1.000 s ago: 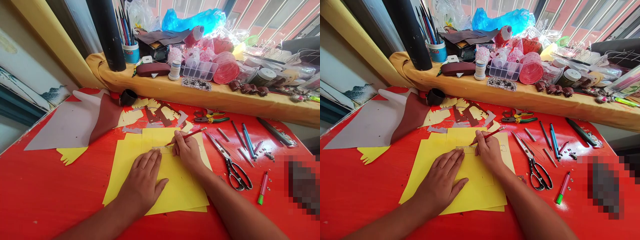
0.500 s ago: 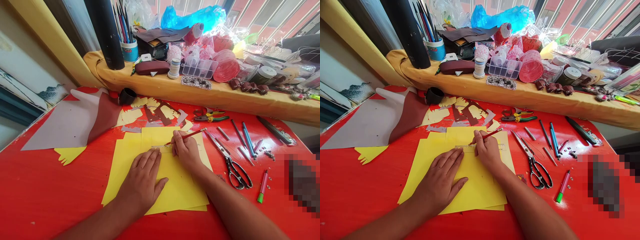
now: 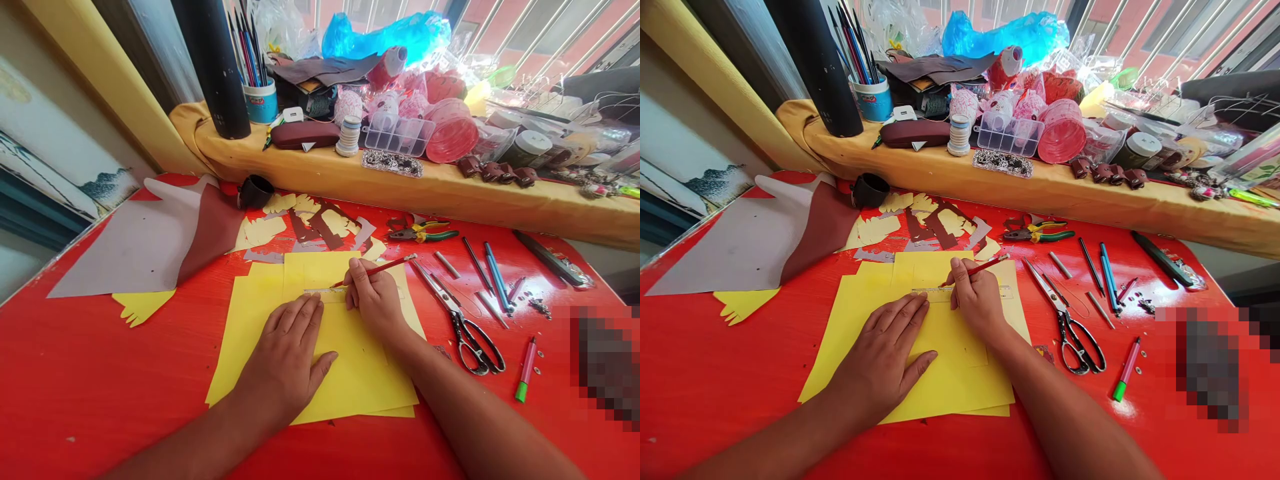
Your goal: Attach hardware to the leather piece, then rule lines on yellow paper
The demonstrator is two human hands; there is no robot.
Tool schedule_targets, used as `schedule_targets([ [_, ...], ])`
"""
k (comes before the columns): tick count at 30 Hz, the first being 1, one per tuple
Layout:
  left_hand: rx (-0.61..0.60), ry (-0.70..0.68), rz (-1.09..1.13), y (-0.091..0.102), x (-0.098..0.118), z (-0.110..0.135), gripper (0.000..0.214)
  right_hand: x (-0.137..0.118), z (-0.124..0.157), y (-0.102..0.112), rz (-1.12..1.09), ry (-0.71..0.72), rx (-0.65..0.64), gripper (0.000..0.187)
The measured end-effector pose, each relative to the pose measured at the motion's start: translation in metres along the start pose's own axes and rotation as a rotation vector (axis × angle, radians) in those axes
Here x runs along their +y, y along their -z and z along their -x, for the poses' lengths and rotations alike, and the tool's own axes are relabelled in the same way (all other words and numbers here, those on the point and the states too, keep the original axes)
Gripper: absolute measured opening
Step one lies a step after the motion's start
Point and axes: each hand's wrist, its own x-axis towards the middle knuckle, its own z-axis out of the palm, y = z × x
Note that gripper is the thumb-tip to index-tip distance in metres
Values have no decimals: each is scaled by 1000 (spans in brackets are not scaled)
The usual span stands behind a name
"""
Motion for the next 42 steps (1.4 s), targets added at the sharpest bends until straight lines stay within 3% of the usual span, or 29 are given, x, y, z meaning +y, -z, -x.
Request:
schedule_targets([
  [16,-2,2,8,0,1,0,61,1,-1,1,74,8,-20,57],
  [42,-20,7,18,-1,-1,1,61,-1,0,0,11,3,16,57],
])
